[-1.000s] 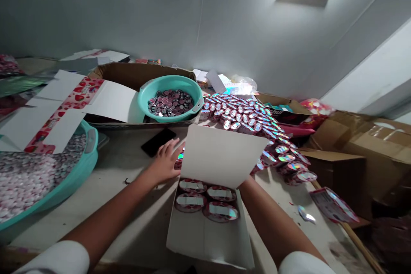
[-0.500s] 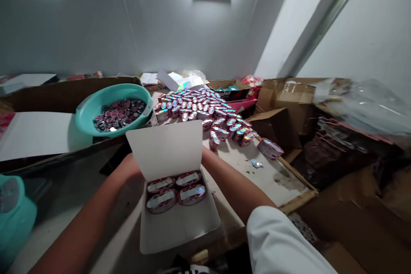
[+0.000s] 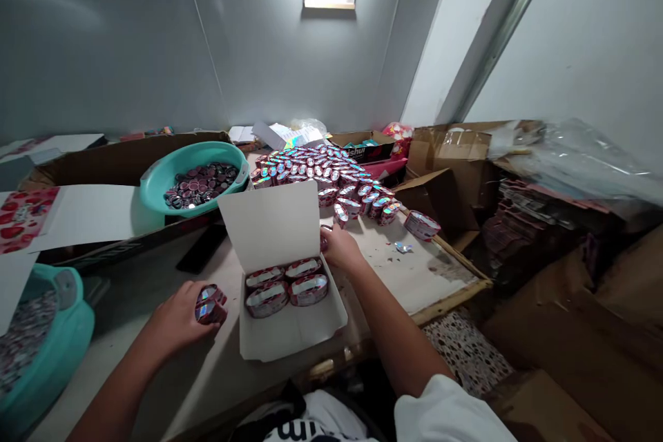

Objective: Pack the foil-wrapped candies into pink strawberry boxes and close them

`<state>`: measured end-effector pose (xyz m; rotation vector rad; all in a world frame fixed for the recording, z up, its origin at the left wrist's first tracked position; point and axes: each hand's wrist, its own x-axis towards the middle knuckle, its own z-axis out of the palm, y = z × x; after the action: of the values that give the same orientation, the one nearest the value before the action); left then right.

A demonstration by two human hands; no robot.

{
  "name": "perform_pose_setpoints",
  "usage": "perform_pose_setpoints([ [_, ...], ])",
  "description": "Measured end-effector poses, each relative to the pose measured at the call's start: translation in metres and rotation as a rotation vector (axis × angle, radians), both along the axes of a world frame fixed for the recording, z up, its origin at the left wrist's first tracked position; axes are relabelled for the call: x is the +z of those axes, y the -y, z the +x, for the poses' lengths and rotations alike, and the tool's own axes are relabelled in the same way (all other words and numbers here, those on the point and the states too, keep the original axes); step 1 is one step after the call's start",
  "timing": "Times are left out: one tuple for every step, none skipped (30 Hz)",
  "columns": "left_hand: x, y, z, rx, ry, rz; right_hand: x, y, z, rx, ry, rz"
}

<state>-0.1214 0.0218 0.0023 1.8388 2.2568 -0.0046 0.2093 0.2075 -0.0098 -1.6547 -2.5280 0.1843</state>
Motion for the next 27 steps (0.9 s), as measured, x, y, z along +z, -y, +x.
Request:
perform_pose_setpoints([
  [-0.002,0.004,0.000,0.005,0.007,0.005,0.001,0.007,0.007,-0.015,-0.008,-0.001],
  [-0.005,0.007,0.000,0.010,0.007,0.017,0.003,0.015,0.016,-0.029,-0.016,-0.004],
  [-0.009,0.009,0.000,0.014,-0.001,0.036,0.004,0.022,0.024,-0.040,-0.024,-0.012],
  [-0.013,0.011,0.001,0.021,-0.013,0.057,0.006,0.029,0.033,-0.047,-0.034,-0.021],
  [-0.017,0.013,0.002,0.029,-0.026,0.080,0.008,0.035,0.042,-0.048,-0.044,-0.025],
  [-0.020,0.014,0.003,0.038,-0.036,0.099,0.009,0.041,0.050,-0.050,-0.051,-0.018],
  [-0.022,0.014,0.004,0.050,-0.041,0.113,0.011,0.046,0.057,-0.055,-0.055,0.000],
  [-0.024,0.014,0.005,0.065,-0.044,0.122,0.013,0.051,0.063,-0.064,-0.058,0.025],
  [-0.024,0.013,0.005,0.076,-0.041,0.124,0.014,0.056,0.068,-0.081,-0.057,0.050],
  [-0.024,0.013,0.006,0.082,-0.036,0.120,0.015,0.062,0.072,-0.107,-0.055,0.070],
  [-0.024,0.012,0.006,0.086,-0.030,0.117,0.016,0.067,0.075,-0.141,-0.054,0.085],
  [-0.024,0.011,0.006,0.091,-0.024,0.115,0.015,0.073,0.078,-0.174,-0.053,0.093],
  [-0.024,0.011,0.005,0.090,-0.019,0.116,0.015,0.078,0.081,-0.203,-0.050,0.102],
  [-0.025,0.010,0.004,0.087,-0.015,0.119,0.014,0.084,0.083,-0.233,-0.044,0.107],
  [-0.027,0.010,0.002,0.081,-0.012,0.126,0.012,0.089,0.086,-0.267,-0.036,0.105],
  [-0.030,0.010,0.001,0.077,-0.012,0.138,0.011,0.094,0.088,-0.302,-0.029,0.100],
  [-0.032,0.010,-0.001,0.072,-0.011,0.153,0.010,0.097,0.090,-0.339,-0.027,0.092],
  [-0.035,0.009,-0.002,0.068,-0.010,0.168,0.009,0.100,0.092,-0.376,-0.032,0.086],
  [-0.037,0.009,-0.004,0.067,-0.006,0.183,0.008,0.101,0.092,-0.410,-0.046,0.085],
  [-0.039,0.008,-0.005,0.069,0.001,0.193,0.007,0.102,0.092,-0.435,-0.064,0.086],
  [-0.040,0.007,-0.005,0.072,0.014,0.198,0.006,0.101,0.091,-0.446,-0.087,0.087],
  [-0.040,0.006,-0.005,0.079,0.028,0.197,0.005,0.099,0.090,-0.446,-0.112,0.074],
  [-0.040,0.006,-0.005,0.088,0.042,0.191,0.004,0.097,0.088,-0.445,-0.131,0.042],
  [-0.039,0.005,-0.005,0.097,0.054,0.185,0.002,0.094,0.085,-0.444,-0.142,0.006],
  [-0.037,0.005,-0.004,0.106,0.065,0.178,0.000,0.091,0.082,-0.443,-0.145,-0.024],
  [-0.036,0.005,-0.004,0.110,0.072,0.172,-0.002,0.089,0.080,-0.443,-0.144,-0.040],
  [-0.035,0.005,-0.005,0.107,0.078,0.168,-0.004,0.086,0.077,-0.442,-0.139,-0.042],
])
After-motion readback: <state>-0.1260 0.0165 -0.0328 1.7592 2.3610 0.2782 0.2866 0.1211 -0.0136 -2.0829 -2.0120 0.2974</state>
